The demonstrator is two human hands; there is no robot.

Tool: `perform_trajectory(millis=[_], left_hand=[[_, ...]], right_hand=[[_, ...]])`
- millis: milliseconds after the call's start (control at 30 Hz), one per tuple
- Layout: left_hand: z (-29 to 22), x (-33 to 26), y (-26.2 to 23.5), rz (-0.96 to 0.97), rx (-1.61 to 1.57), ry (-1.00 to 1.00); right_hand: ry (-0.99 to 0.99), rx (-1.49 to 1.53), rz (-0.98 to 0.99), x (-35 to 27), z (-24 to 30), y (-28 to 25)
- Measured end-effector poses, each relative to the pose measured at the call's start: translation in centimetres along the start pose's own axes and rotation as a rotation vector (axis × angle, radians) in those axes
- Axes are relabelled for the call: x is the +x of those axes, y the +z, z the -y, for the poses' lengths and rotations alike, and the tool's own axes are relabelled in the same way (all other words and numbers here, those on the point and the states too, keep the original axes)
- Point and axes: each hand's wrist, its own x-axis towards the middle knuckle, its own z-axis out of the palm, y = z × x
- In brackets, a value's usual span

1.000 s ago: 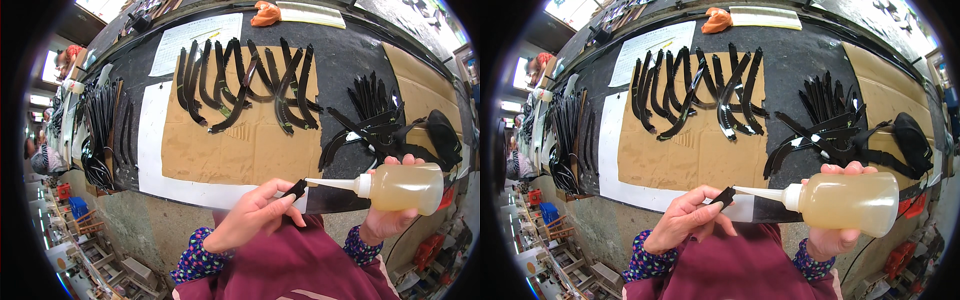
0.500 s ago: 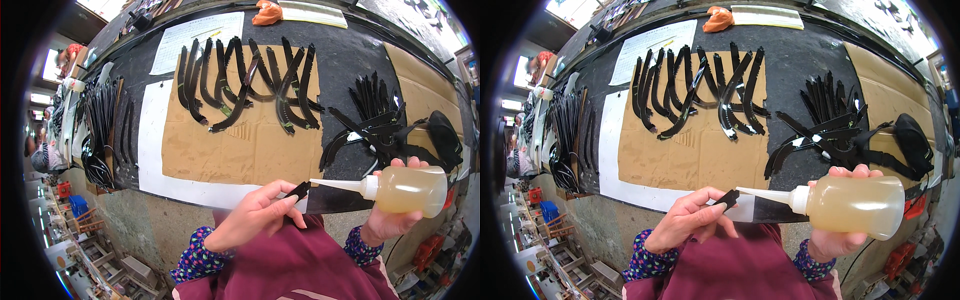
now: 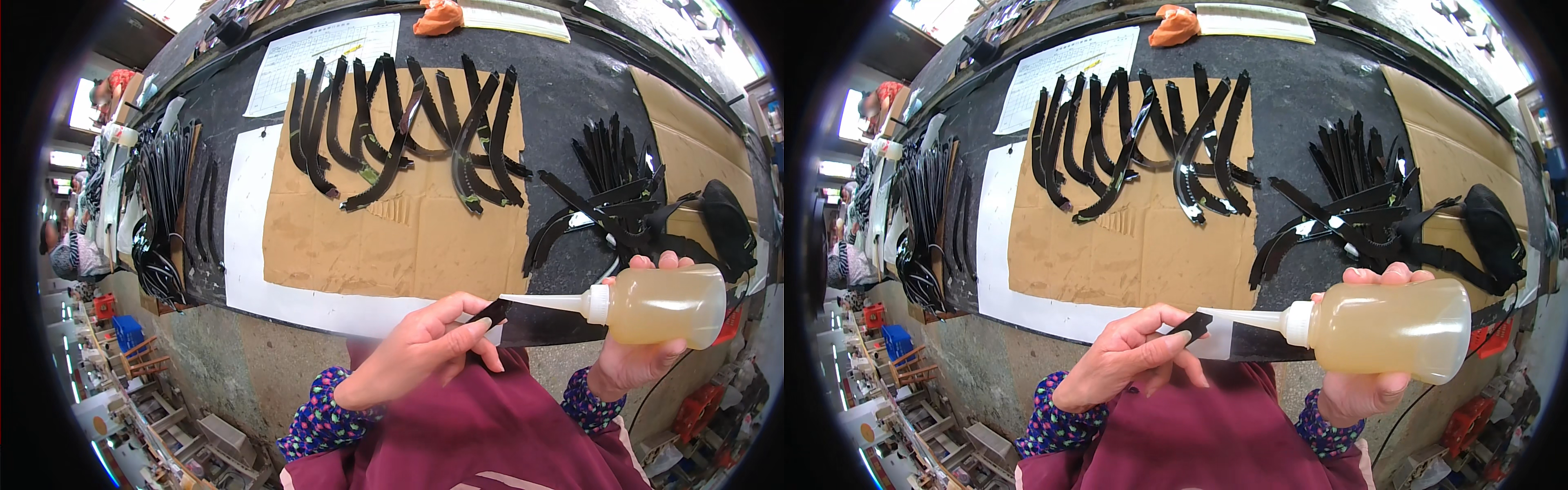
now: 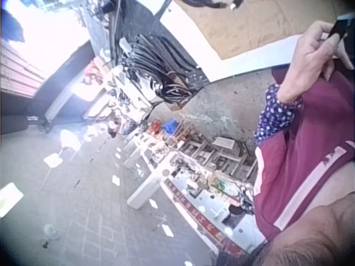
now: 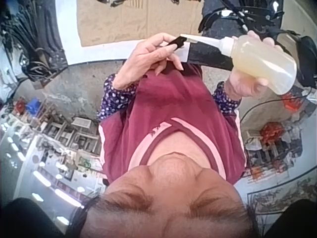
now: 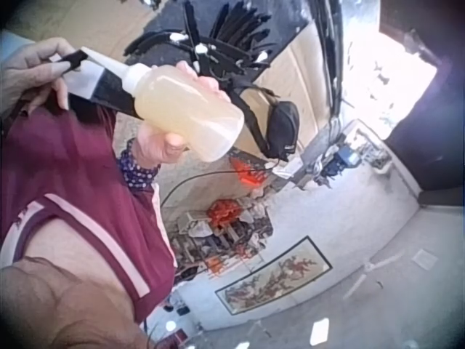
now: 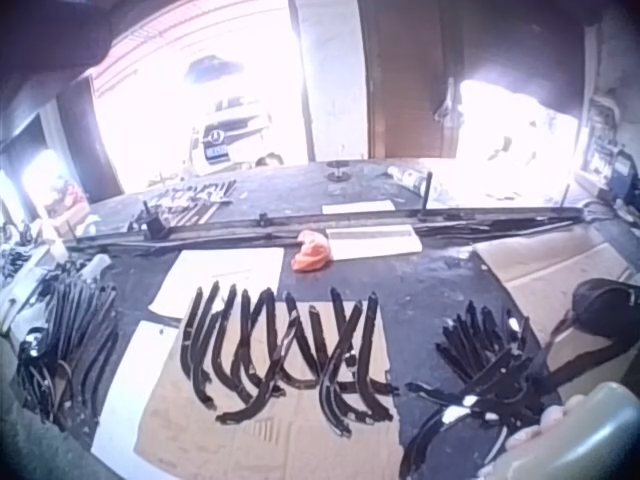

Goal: Applying glue from a squeeze bottle to various small black shoe components on a workbench.

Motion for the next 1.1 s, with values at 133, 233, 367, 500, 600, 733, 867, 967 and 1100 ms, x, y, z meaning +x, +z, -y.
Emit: perform_trajectory(millis=[133, 233, 367, 500, 600, 733, 867, 967, 1100], left_hand=[[0.08, 0.05, 0.01, -0.001, 0.002, 0.002], [0.11, 0.05, 0.01, -0.005, 0.001, 0.012], [0.16, 0.10, -0.03, -0.016, 0.008, 0.014], [0.23, 0.08, -0.03, -0.020, -0.001, 0.010], [0.33, 0.14, -0.07, -0.020, -0.009, 0.018], [0.25, 0.22, -0.16, -0.017, -0.001, 0.010], [0.31, 0.22, -0.18, -0.013, -0.018, 0.001], [0.24, 0.20, -0.17, -0.015, -0.031, -0.003], [0.14, 0.19, -0.17, -0.018, -0.037, -0.002]], right_hand=[[0.011, -0.007, -0.014, -0.07, 0.02, 0.01], [0.017, -0.009, -0.015, -0.07, 0.09, 0.02], [0.019, -0.013, -0.012, -0.09, 0.05, -0.04], [0.015, 0.004, -0.004, -0.15, -0.04, -0.09], [0.013, 0.005, 0.000, -0.20, -0.07, -0.16], [0.012, 0.009, 0.005, -0.22, -0.06, -0.20], [0.025, 0.017, 0.008, -0.35, 0.02, -0.41], [0.036, 0.024, 0.006, -0.47, 0.09, -0.54], [0.050, 0.039, 0.005, -0.57, 0.14, -0.67]])
